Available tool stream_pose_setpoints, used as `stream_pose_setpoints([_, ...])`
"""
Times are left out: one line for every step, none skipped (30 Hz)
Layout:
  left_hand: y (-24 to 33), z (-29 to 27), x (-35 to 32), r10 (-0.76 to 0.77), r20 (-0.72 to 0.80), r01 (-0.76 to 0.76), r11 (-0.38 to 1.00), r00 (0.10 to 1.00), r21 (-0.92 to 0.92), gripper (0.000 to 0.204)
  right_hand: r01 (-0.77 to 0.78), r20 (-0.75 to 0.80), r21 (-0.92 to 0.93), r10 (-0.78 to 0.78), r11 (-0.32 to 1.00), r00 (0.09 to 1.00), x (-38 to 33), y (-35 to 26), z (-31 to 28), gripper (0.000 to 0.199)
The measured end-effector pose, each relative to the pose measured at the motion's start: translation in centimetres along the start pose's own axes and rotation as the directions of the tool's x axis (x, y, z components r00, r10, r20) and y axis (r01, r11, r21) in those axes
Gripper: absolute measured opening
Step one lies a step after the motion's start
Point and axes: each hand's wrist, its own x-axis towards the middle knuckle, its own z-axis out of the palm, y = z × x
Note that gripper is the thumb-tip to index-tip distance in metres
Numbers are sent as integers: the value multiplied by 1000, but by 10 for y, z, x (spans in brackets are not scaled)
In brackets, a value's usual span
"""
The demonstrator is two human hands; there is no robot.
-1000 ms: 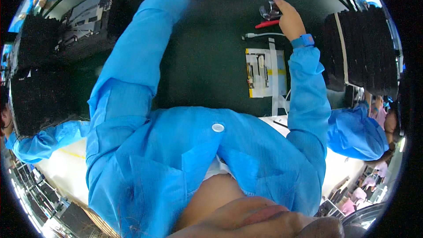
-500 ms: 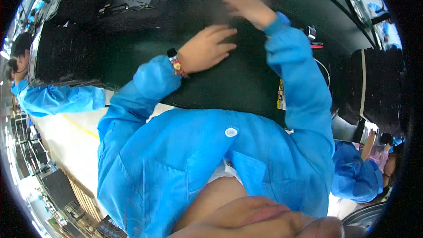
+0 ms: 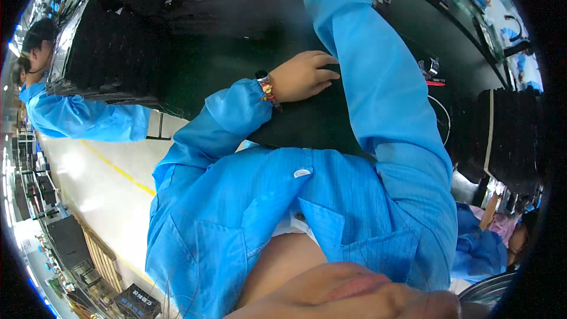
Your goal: The person assembles and tests tablet computers on an assembly line by connecting ribbon cables, peeling protective films, and tapping the touchscreens to run display tests.
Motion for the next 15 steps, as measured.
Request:
stream_pose_setpoints([-3, -3, -8, -31, -18, 31, 1000, 999, -1, 24, -358, 65, 191, 352, 914, 934, -16, -41, 22, 20])
stream_pose_setpoints([2, -5, 2, -4, -5, 3, 998, 1000, -65, 23, -351, 156, 352, 316, 868, 936, -16, -54, 8, 20])
stream_pose_setpoints([0, -7, 3, -14, -3, 14, 993, 1000, -120, 22, -292, 87, 341, 279, 894, 956, -19, -65, 15, 20])
stream_pose_setpoints([-3, -7, 2, -8, 0, 8, 992, 1000, -127, 22, -231, 16, 326, 239, 917, 971, -25, -76, 19, 20])
stream_pose_setpoints([-7, -8, 1, -83, -34, 74, 975, 996, -211, 22, -183, 59, 336, 174, 924, 983, -31, -80, 18, 18])
stream_pose_setpoints([-12, -8, 0, -157, -60, 133, 946, 986, -295, 22, -184, 54, 335, 176, 924, 983, -38, -88, 12, 18])
stream_pose_setpoints([-18, -8, 0, -214, -131, 167, 940, 968, -299, 21, -136, 74, 330, 119, 934, 990, -50, -97, -1, 18])
stream_pose_setpoints([-31, -8, -14, -367, -110, 307, 882, 924, -358, 24, -115, 132, 321, 76, 940, 988, -58, -101, -1, 18])
stream_pose_setpoints([-41, -8, -27, -556, -60, 359, 611, 829, -706, 25, -175, 153, 327, 131, 929, 979, -70, -106, -7, 20])
stream_pose_setpoints([-40, -10, -16, -624, 92, 297, 232, 776, -926, 28, -176, 90, 337, 154, 925, 984, -105, -131, -36, 22])
stream_pose_setpoints([-40, -16, -15, -565, 120, 112, -48, 816, -992, 33, -182, 73, 318, 168, 930, 983, -133, -141, -64, 23])
stream_pose_setpoints([-40, -26, -23, -520, 122, -71, -335, 845, -939, 41, -202, 75, 295, 189, 934, 979, -156, -146, -80, 25])
stream_pose_setpoints([-38, -32, -35, -622, 81, -50, -190, 779, -980, 45, -156, -49, 276, 176, 949, 983, -188, -149, -83, 22])
stream_pose_setpoints([-35, -37, -47, -702, 18, -18, -43, 712, -999, 48, -107, -177, 244, 152, 964, 972, -213, -151, -92, 20])
stream_pose_setpoints([-35, -42, -58, -694, -223, -4, 302, 685, -953, 50, -240, -83, 46, 243, 970, 966, -233, -129, -141, 58])
